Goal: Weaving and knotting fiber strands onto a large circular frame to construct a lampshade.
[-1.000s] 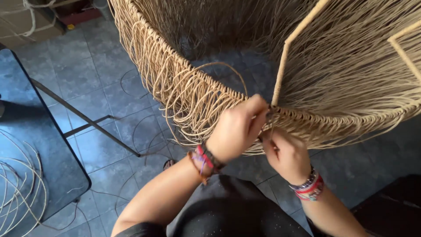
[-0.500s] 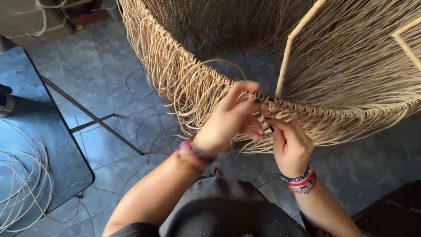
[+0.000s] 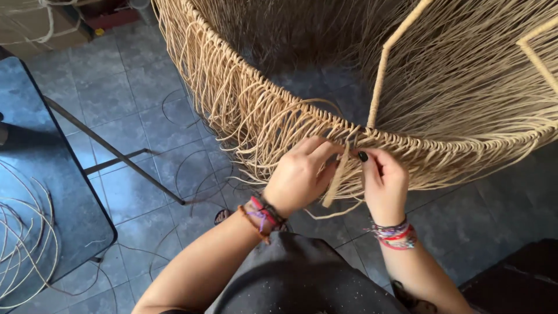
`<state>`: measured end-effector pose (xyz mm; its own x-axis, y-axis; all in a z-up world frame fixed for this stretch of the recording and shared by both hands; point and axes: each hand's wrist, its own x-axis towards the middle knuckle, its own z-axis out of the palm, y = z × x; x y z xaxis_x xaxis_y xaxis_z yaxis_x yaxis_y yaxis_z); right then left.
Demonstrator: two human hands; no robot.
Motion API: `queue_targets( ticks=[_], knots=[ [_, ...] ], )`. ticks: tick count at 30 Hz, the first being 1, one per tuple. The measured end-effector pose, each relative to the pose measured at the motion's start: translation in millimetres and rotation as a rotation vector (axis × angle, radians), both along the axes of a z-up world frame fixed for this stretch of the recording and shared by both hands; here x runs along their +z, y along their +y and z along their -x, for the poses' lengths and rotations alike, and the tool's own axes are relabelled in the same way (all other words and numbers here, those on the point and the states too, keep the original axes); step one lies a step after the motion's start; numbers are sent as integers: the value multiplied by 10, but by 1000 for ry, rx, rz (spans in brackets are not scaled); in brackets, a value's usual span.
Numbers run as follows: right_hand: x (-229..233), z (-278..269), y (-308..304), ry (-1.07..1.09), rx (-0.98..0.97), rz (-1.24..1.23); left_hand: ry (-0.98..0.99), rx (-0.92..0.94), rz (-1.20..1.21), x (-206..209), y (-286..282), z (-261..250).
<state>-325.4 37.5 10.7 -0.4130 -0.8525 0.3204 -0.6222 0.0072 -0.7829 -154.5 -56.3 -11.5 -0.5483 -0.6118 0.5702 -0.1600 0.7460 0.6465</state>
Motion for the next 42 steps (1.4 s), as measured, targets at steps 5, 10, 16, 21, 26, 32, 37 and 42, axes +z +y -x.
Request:
queue_targets(
  ticks=[5,10,16,21,26,32,37,42],
  knots=[
    [323,33,-6,-178,134,-164,52,77,217,169,25,51],
    [294,171,-39,-218,307,-158,116,187,565,454,-106,-41],
    [199,291,-63,-369,622,-75,257,65,823,622,-232,-197],
    [126,237,-23,-342,473,-106,111,-178,641,573,-315,-545],
    [338,-140,-184,-286,518,24,-65,293,736,703,-454,-976],
    [-84,20,-159,-556,489,32,-267,383,522,1046,-258,-505],
    [-236,82,-128,-635,474,79,-203,180,619,868,-331,-237],
    [-361,231,-52,-761,436,-5,-206,701,448,910,-471,-857]
  ],
)
